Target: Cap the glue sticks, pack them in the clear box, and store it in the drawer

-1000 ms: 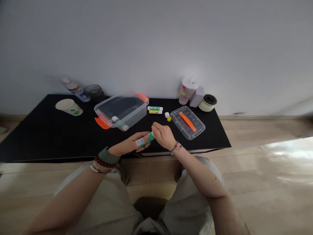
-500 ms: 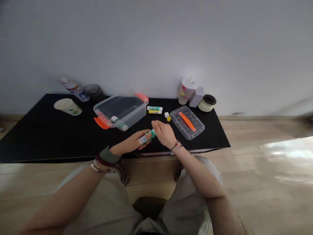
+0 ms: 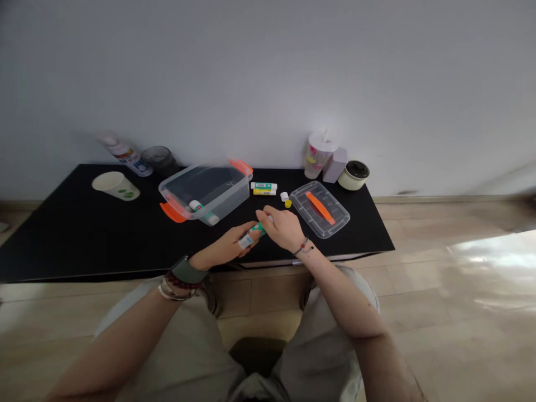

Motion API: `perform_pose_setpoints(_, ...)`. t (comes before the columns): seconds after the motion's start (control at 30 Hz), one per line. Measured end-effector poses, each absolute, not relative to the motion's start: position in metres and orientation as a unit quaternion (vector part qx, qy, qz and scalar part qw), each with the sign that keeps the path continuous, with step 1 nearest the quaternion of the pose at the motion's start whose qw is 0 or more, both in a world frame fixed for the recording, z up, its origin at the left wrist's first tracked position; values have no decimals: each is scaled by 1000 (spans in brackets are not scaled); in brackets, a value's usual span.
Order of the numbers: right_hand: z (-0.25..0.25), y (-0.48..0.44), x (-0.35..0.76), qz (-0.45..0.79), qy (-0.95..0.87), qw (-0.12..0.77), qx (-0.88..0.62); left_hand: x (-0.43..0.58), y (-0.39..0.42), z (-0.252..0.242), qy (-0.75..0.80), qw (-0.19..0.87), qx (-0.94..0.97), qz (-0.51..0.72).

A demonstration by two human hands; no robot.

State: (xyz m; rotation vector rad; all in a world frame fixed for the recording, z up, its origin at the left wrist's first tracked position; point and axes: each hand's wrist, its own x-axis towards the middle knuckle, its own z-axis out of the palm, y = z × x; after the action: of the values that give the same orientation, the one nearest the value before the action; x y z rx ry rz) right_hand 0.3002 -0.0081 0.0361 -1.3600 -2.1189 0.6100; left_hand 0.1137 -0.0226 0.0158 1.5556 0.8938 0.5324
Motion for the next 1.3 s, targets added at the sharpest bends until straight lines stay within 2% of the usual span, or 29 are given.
perform_pose_setpoints(0.1,43,-14,310,248,-837,305,-381,109,-24,21,280,717,612,182)
perform_pose_setpoints(0.17,46,-19,312,231,-850,309,-359,108,-27,25,246,739,605,168)
perform_pose_setpoints(0.27,45,-20,306,200,-834,271,-436,111,-31,23,304,663,659,184)
perform_pose_setpoints(0.37,37,-13,299,204,-790,216,-536,116,-31,15,419,506,722,217)
perform_pose_setpoints(0.43,32,-9,298,220,-770,205,-563,119,-30,9,457,470,720,228)
perform_pose_setpoints(0.47,31,-8,299,233,-769,215,-554,119,-30,7,453,501,701,229)
perform_pose_setpoints(0.6,36,-12,307,290,-800,310,-424,117,-31,14,312,743,562,187)
perform_pose_setpoints(0.7,42,-15,309,280,-811,329,-395,117,-33,22,266,781,534,185)
perform_pose_setpoints(0.77,41,-14,305,243,-810,301,-440,118,-34,22,318,720,581,209)
perform_pose_setpoints(0.93,28,-7,292,172,-759,163,-606,120,-29,3,472,418,752,195)
perform_pose_setpoints(1.03,21,-8,290,151,-751,115,-632,119,-24,-8,466,365,787,178)
perform_pose_setpoints(1.13,18,-11,292,148,-767,141,-609,118,-22,-12,437,351,798,223)
perform_pose_setpoints(1.3,18,-14,296,255,-784,309,-473,118,-24,0,421,366,760,335)
